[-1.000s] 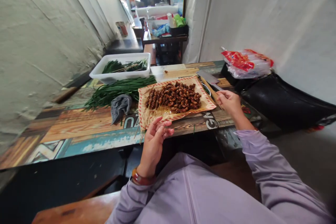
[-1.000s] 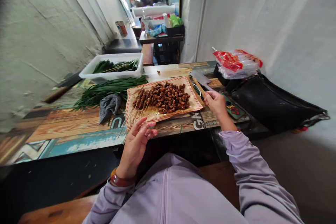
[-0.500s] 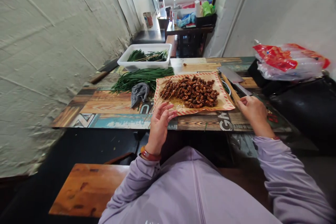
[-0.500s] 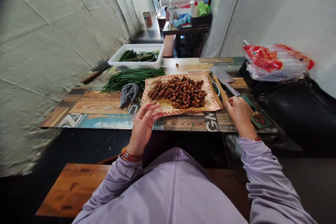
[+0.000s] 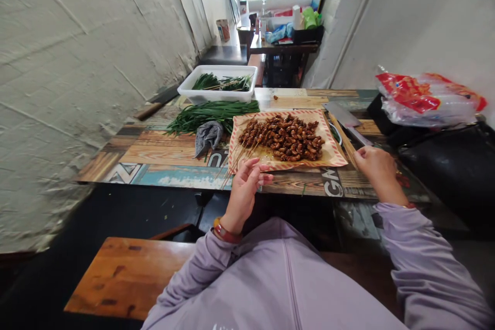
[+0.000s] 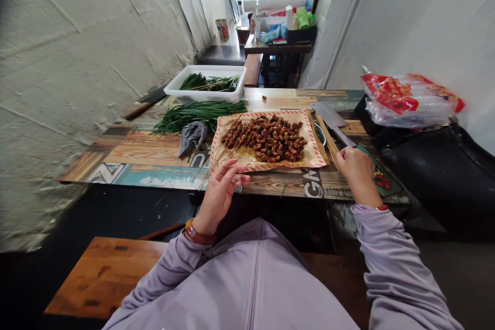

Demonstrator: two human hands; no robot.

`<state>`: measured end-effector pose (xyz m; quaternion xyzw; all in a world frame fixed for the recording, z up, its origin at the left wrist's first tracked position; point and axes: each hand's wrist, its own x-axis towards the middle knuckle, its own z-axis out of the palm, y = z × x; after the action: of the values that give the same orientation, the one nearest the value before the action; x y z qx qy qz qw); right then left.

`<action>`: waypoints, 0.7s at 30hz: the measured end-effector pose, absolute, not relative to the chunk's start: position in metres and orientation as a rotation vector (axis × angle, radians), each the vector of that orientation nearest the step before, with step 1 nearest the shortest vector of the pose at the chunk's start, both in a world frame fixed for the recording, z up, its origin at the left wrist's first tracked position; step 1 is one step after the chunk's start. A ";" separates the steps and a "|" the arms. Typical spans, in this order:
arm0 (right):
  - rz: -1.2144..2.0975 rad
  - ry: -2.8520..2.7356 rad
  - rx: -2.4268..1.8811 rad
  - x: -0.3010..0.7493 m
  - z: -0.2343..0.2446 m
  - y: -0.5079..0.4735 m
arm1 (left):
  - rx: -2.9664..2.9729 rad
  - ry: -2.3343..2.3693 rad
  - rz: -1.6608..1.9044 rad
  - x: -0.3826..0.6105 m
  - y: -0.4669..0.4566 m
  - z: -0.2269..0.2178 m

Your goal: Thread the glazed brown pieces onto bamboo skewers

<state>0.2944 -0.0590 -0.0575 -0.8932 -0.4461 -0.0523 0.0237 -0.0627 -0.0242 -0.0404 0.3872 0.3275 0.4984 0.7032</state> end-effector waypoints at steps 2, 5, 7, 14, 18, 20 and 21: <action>-0.141 -1.370 -2.768 0.294 -0.056 -0.060 | 0.871 0.726 1.099 -0.062 -0.027 -0.043; -0.110 -1.353 -2.786 0.294 -0.054 -0.061 | 0.891 0.712 1.089 -0.063 -0.027 -0.047; -0.087 -1.354 -2.775 0.295 -0.052 -0.061 | 0.882 0.716 1.085 -0.064 -0.028 -0.048; 0.034 -1.316 -2.658 0.297 -0.051 -0.057 | 0.911 0.701 0.980 -0.060 -0.040 -0.048; 0.113 -1.316 -2.590 0.300 -0.051 -0.053 | 0.980 0.682 0.899 -0.050 -0.041 -0.041; 0.155 -1.311 -2.555 0.302 -0.052 -0.052 | 1.007 0.663 0.871 -0.043 -0.038 -0.038; 0.181 -1.291 -2.531 0.303 -0.052 -0.052 | 1.015 0.658 0.862 -0.040 -0.036 -0.037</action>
<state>0.3035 -0.0522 -0.0523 -0.8794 -0.4486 0.0629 0.1465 -0.0402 -0.0361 -0.0365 0.4622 0.2995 0.3923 0.7367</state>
